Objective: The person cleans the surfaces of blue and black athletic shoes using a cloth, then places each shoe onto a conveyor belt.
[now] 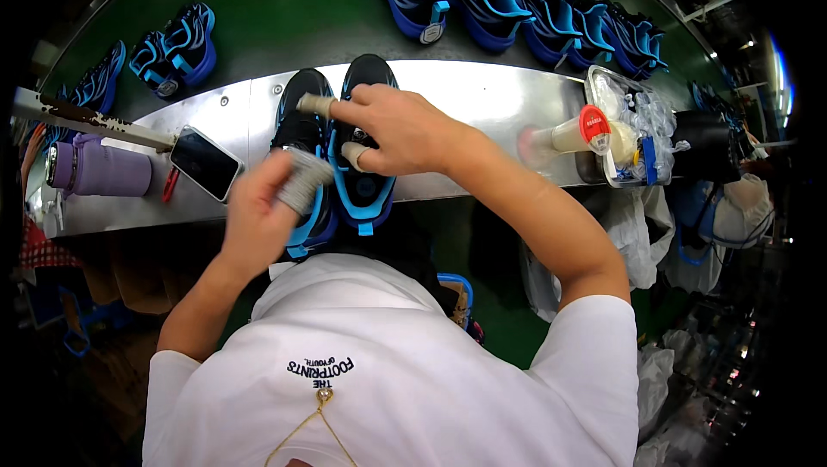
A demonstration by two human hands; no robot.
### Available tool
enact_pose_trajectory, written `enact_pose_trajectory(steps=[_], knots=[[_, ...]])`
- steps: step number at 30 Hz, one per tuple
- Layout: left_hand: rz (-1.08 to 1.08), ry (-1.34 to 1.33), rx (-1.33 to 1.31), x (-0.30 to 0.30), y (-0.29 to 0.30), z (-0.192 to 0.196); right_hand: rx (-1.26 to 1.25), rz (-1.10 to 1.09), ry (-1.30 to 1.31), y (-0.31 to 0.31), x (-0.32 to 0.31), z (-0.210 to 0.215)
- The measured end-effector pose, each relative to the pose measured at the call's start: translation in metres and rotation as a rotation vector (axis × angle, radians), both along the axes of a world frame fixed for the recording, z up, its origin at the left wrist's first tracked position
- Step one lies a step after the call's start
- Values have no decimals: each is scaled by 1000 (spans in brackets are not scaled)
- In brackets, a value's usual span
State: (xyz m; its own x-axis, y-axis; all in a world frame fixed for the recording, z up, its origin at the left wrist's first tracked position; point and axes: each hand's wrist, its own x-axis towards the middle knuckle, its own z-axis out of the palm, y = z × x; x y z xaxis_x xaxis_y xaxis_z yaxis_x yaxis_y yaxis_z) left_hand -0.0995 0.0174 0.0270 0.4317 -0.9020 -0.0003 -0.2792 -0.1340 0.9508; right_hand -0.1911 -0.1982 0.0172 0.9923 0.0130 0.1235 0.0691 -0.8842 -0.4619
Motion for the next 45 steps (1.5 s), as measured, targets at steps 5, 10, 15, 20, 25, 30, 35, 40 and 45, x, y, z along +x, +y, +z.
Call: enact_pose_trajectory(steps=[5, 10, 15, 20, 25, 30, 35, 40, 45], knots=[[-18, 763, 187, -26, -4, -16, 73, 32, 163, 3, 13, -11], [105, 1174, 180, -28, -22, -18, 205, 88, 111, -8, 10, 1], [193, 1280, 43, -40, -42, -39, 134, 219, 125, -10, 12, -5], [218, 1207, 66, -42, -47, -34, 218, 20, 132, -6, 4, -24], [163, 1181, 117, -37, -47, -37, 177, 124, 58, -13, 2, -10], [183, 1183, 105, -40, -49, -37, 213, 22, 24, -4, -2, -27], [181, 1160, 113, -41, -49, -36, 161, 115, -139, -12, 0, -17], [190, 1176, 102, -42, -49, -37, 81, 75, -19, -7, 1, -28], [187, 1161, 113, -42, -50, -36, 177, 133, -146, -15, 3, -24]])
